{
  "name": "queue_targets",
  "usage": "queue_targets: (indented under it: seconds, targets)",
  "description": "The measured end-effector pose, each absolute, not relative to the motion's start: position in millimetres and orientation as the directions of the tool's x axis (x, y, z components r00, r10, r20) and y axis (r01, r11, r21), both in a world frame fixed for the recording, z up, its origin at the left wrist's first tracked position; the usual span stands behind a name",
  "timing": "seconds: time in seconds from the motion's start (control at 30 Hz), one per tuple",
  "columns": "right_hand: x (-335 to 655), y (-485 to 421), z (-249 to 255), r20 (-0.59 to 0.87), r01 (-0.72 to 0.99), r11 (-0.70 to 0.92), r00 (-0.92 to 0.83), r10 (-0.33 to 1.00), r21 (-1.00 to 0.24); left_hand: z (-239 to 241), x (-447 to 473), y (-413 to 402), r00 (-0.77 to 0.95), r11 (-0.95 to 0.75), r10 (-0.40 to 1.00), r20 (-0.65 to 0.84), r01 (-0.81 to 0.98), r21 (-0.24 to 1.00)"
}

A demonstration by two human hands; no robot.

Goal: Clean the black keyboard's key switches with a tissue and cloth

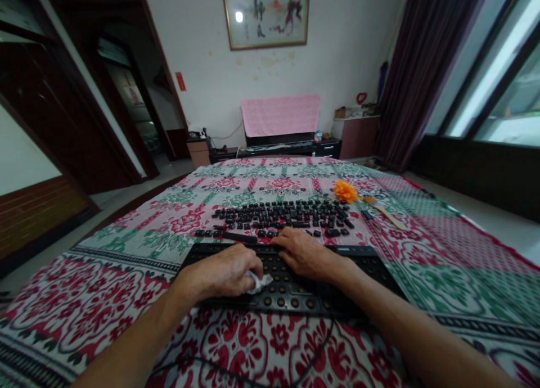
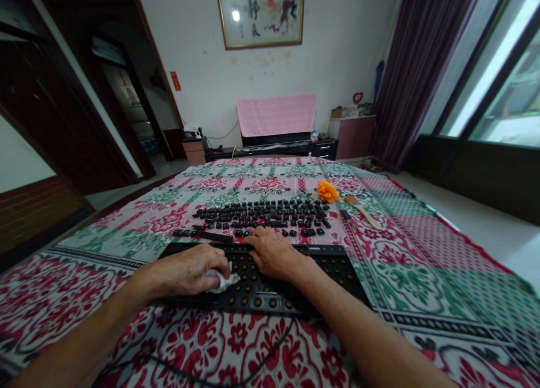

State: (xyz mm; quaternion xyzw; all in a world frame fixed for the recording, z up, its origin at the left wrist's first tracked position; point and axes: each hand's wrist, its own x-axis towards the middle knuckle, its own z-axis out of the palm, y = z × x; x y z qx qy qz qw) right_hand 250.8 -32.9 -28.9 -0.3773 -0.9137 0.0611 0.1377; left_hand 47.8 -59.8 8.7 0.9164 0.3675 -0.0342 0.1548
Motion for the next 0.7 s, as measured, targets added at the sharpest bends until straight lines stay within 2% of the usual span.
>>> queue_targets:
  seconds: [0.2,0.47,0.57,0.7]
  targets:
    - [248.8,-40.3,-30.6,0.285,0.686,0.699,-0.641,0.712,-0.202,10.7,48.8,-59.9,0.760,-0.734,0.623,-0.183,0.649,0.200]
    - [247.2,-41.7,-32.2,0.307,0.694,0.698,-0.636,0.708,-0.174,-2.6,39.8,-75.0,0.773,-0.761,0.634,0.015,0.620,0.191]
    - [247.8,-40.7,-32.1,0.319,0.682,0.709,-0.642,0.697,-0.176,-2.6,37.6,-77.7,0.772,-0.760,0.636,-0.001,0.626,0.175]
    - [250.1,-37.7,-32.7,0.306,0.663,0.725,-0.662,0.684,-0.187,6.9,35.1,-81.2,0.786,-0.762,0.608,-0.108,0.617,0.198]
